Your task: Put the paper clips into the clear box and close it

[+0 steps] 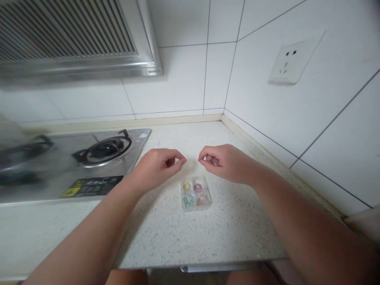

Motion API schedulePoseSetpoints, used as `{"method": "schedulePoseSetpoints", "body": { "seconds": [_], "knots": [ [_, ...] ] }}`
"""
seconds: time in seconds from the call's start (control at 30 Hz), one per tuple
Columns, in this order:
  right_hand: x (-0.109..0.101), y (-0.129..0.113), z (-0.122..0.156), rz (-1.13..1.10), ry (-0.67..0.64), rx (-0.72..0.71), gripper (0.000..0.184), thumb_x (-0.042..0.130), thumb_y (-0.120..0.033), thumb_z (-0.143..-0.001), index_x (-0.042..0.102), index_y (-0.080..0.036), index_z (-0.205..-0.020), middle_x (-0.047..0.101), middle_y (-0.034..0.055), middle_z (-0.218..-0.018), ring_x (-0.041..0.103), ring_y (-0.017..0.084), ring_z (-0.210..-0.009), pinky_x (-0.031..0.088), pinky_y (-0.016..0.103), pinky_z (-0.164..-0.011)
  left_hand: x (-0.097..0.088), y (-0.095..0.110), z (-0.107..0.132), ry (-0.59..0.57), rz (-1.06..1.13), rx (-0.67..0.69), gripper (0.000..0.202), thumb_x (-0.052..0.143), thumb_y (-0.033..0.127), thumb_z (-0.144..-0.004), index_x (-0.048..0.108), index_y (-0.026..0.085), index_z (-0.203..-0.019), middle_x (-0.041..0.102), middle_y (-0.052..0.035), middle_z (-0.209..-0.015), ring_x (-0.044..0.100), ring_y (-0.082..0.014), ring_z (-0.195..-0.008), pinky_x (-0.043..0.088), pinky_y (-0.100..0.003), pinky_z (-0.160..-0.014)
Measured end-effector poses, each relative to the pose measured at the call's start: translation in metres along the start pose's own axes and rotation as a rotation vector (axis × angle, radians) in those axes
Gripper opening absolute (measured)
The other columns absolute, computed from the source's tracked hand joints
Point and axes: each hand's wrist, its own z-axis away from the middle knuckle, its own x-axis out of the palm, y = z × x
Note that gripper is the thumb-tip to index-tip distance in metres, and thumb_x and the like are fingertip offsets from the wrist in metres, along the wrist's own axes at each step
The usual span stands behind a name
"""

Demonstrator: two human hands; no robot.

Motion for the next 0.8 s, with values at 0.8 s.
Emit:
{"method": "schedulePoseSetpoints", "body": {
  "seconds": [0.8],
  "knots": [
    [0.004,0.016,-0.001,-0.016,-0.080,0.085,0.013,0.057,-0.026,-0.088,0.068,-0.020,-0.090,0.060,-0.0022,-0.065,0.050,0.010,-0.057,0.031,0.025,-0.058,-0.047,-0.136,0.006,-0.141,-0.413,-0.587,0.029,0.068,0.044,-0.072,0.082,0.026,-0.089,0.078,-0.0076,-0.089,0.069,-0.0273,-0.084,0.046,-0.030,-0.076]
  ]
}}
